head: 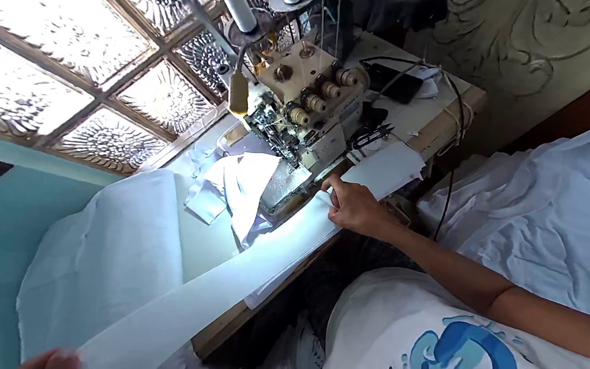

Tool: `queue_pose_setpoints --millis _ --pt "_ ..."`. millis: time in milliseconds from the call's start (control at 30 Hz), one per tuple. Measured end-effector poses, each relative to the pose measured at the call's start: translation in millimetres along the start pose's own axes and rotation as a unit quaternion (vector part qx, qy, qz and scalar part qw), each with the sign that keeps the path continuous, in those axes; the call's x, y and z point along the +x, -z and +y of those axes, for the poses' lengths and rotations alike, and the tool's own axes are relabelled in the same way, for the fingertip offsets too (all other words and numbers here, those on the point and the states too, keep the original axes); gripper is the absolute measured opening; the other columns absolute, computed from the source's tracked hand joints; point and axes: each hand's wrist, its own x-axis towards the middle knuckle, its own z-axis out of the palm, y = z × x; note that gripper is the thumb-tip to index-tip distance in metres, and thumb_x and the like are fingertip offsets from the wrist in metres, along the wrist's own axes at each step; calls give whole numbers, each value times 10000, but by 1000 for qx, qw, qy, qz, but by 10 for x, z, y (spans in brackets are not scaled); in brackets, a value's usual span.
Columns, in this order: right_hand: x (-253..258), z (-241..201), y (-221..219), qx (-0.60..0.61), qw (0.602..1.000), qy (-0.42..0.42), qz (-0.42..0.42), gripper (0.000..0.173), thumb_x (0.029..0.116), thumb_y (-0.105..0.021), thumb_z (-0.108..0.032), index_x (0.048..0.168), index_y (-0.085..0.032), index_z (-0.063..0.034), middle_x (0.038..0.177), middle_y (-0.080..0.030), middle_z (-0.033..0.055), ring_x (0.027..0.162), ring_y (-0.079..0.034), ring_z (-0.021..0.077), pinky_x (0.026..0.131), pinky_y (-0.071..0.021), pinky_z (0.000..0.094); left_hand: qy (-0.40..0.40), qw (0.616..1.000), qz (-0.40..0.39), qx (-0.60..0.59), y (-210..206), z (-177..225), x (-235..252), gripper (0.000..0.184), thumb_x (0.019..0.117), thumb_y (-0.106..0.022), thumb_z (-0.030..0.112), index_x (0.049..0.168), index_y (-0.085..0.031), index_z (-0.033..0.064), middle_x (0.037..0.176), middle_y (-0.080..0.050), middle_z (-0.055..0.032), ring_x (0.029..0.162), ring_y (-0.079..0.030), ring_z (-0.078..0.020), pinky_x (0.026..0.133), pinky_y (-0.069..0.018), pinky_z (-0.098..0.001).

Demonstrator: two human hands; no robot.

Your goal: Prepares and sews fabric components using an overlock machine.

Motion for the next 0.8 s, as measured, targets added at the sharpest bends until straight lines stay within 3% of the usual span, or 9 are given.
queue_pose_setpoints --millis 67,133,167,267,367,467,633,700,800 --pt "-10 -43 -54 -47 999 2 11 490 812 -733 -24 1286 -610 -2 862 -682 168 777 -677 355 656 -530 544 7 989 -130 -65 -405 146 -7 137 1022 -534 73 1085 -639 132 996 -691 132 910 -649 28 819 -543 -174" --pt "-6 6 -109 -68 996 30 42 295 809 -714 -24 1098 -671 16 831 -680 170 761 -684 353 626 -521 535 43 962 -226 -145 -1141 335 -148 158 981 -642 204 1035 -733 322 976 -728 220 863 -670 69 758 -559 -139" --pt "5 47 -127 -71 995 47 53 187 814 -712 -27 994 -678 9 791 -664 157 728 -673 338 596 -508 518 62 943 -289 -151 -1428 338 -231 151 961 -654 204 1033 -739 306 978 -735 199 857 -681 47 758 -576 -171" --pt "39 155 -109 -48 995 75 54 101 826 -729 -57 894 -667 -15 797 -597 126 709 -619 289 573 -483 460 110 899 -416 -79 -2036 273 -421 251 886 -557 -33 1103 -682 -35 994 -713 -29 816 -669 -33 756 -574 -240" --pt "38 211 -3 25 997 71 26 110 846 -731 -79 848 -636 -24 809 -545 99 696 -556 237 572 -446 412 164 891 -422 -36 -2328 167 -517 192 905 -618 -62 1080 -691 -27 859 -700 -42 719 -645 -40 691 -550 -224" --pt "22 220 67 113 993 43 -7 178 861 -724 -70 774 -570 -54 656 -508 50 578 -485 164 523 -373 342 198 899 -382 -85 -2378 105 -556 125 931 -618 -63 1029 -680 -16 820 -725 -9 723 -698 -39 705 -595 -220" --pt "-114 241 85 193 979 23 65 262 879 -774 -23 1026 -558 -39 865 -661 106 635 -625 164 538 -523 296 186 914 -347 -99 -2367 103 -628 122 982 -605 -2 1044 -707 -29 879 -753 -14 746 -700 -16 709 -583 -194" --pt "-135 253 88 179 980 32 85 240 899 -757 -18 1021 -552 -45 868 -683 89 658 -640 144 565 -533 277 179 918 -336 -108 -2362 89 -649 143 983 -594 -4 1049 -719 -26 881 -755 -5 741 -693 -5 701 -575 -181" --pt "-146 284 42 121 983 92 98 49 922 -675 36 938 -651 -3 841 -678 105 688 -638 161 614 -538 313 173 921 -316 -148 -2333 69 -658 136 945 -621 -32 1021 -731 -4 877 -728 23 734 -684 -15 707 -593 -192"
